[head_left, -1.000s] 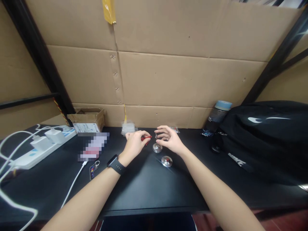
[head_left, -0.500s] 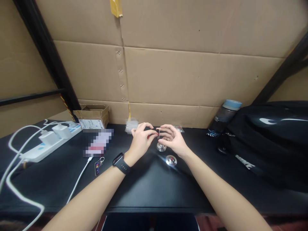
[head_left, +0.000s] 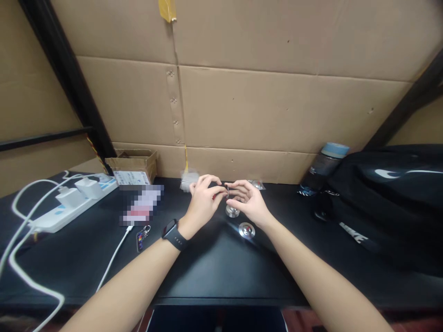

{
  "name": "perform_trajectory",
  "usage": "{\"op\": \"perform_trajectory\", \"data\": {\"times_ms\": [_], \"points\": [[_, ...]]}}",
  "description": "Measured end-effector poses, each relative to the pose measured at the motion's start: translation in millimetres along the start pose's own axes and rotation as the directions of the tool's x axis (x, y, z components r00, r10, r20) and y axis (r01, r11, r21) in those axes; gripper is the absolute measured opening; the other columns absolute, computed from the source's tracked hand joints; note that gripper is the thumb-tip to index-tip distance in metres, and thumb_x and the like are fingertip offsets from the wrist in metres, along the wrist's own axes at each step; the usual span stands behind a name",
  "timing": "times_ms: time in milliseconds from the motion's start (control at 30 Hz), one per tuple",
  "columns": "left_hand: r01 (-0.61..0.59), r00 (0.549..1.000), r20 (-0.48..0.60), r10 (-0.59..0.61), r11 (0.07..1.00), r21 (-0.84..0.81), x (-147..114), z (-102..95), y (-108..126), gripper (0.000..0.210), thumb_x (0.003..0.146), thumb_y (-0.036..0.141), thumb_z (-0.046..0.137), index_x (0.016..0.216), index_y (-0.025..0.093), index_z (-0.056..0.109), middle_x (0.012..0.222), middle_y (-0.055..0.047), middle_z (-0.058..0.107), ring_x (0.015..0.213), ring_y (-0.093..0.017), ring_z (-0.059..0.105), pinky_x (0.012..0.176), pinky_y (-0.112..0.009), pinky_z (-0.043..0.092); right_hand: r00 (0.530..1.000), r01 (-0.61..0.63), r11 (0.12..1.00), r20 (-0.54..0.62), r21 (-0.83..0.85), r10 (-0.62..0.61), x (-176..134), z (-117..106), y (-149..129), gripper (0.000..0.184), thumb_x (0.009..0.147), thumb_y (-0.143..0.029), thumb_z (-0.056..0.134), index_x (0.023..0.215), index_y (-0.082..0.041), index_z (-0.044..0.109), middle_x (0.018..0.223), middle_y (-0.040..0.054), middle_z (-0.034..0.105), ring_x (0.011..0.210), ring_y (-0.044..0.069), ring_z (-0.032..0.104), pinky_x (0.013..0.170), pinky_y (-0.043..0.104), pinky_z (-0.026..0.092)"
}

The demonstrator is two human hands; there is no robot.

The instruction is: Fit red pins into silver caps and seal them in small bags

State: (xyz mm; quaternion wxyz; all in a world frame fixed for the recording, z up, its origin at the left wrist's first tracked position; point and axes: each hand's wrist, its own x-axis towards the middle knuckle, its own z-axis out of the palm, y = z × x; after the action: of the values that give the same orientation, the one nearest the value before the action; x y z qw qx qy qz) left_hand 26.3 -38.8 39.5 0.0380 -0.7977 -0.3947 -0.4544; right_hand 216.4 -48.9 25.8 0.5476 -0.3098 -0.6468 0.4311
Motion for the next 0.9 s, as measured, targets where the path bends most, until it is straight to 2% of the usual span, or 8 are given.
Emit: {"op": "perform_trajectory", "data": {"times_ms": [200, 367, 567, 733, 900], "points": [[-0.043, 0.999, -0.028, 0.044, 0.999, 0.028, -1.0, 2.0, -0.2, 0.01, 0.092, 0.025, 0.069, 0.085, 0.027, 0.076, 0.109, -0.004, 0.069, 0.115, -0.026, 0.052, 0.089, -0.044, 0.031, 0.999, -0.028, 1.0, -0.023, 0.011, 0.029, 0.8, 0.5, 2.2, 0.044, 0.071, -0.025, 0.087, 0.105, -0.024, 0.06, 0.13, 0.0091, 0.069, 0.107, 0.024, 0.072, 0.094, 0.04, 0.059], [-0.113, 0.994, 0.004, 0.114, 0.988, 0.1, -2.6, 0.5, 2.4, 0.015, 0.097, 0.025, 0.061, 0.09, 0.025, 0.074, 0.112, -0.005, 0.069, 0.116, -0.027, 0.051, 0.088, -0.045, 0.03, 0.997, -0.045, 0.998, -0.054, 0.052, 0.048, 1.6, -0.5, 5.7, 0.047, 0.067, -0.025, 0.089, 0.104, -0.024, 0.061, 0.124, 0.0087, 0.073, 0.102, 0.024, 0.074, 0.093, 0.041, 0.059], [-0.144, 0.989, -0.009, 0.147, 0.976, 0.162, -1.9, -1.6, 0.5, 0.015, 0.098, 0.026, 0.06, 0.093, 0.027, 0.074, 0.115, -0.006, 0.067, 0.118, -0.027, 0.05, 0.087, -0.046, 0.028, 0.995, -0.07, 0.998, -0.069, 0.009, 0.07, 3.6, -0.3, 7.7, 0.031, 0.07, -0.031, 0.087, 0.094, -0.02, 0.071, 0.114, 0.0096, 0.077, 0.106, 0.028, 0.073, 0.095, 0.044, 0.058], [-0.102, 0.993, -0.045, 0.111, 0.981, 0.163, -0.2, -3.3, -1.4, 0.013, 0.095, 0.029, 0.064, 0.09, 0.027, 0.076, 0.114, -0.008, 0.065, 0.118, -0.029, 0.049, 0.089, -0.046, 0.028, 0.998, 0.009, 0.995, -0.065, -0.099, -0.015, 5.5, -1.5, 9.8, 0.02, 0.083, -0.038, 0.077, 0.093, -0.02, 0.078, 0.118, 0.0096, 0.075, 0.112, 0.026, 0.07, 0.103, 0.044, 0.053], [-0.12, 0.992, -0.026, 0.126, 0.978, 0.172, -0.7, -4.2, 0.2, 0.011, 0.094, 0.028, 0.066, 0.09, 0.029, 0.076, 0.113, -0.007, 0.065, 0.118, -0.028, 0.05, 0.09, -0.047, 0.028, 0.995, 0.066, 0.979, -0.067, -0.194, -0.08, 5.8, -3.6, 16.6, 0.02, 0.086, -0.038, 0.074, 0.097, -0.022, 0.077, 0.119, 0.0095, 0.071, 0.108, 0.025, 0.069, 0.092, 0.04, 0.058]]}}
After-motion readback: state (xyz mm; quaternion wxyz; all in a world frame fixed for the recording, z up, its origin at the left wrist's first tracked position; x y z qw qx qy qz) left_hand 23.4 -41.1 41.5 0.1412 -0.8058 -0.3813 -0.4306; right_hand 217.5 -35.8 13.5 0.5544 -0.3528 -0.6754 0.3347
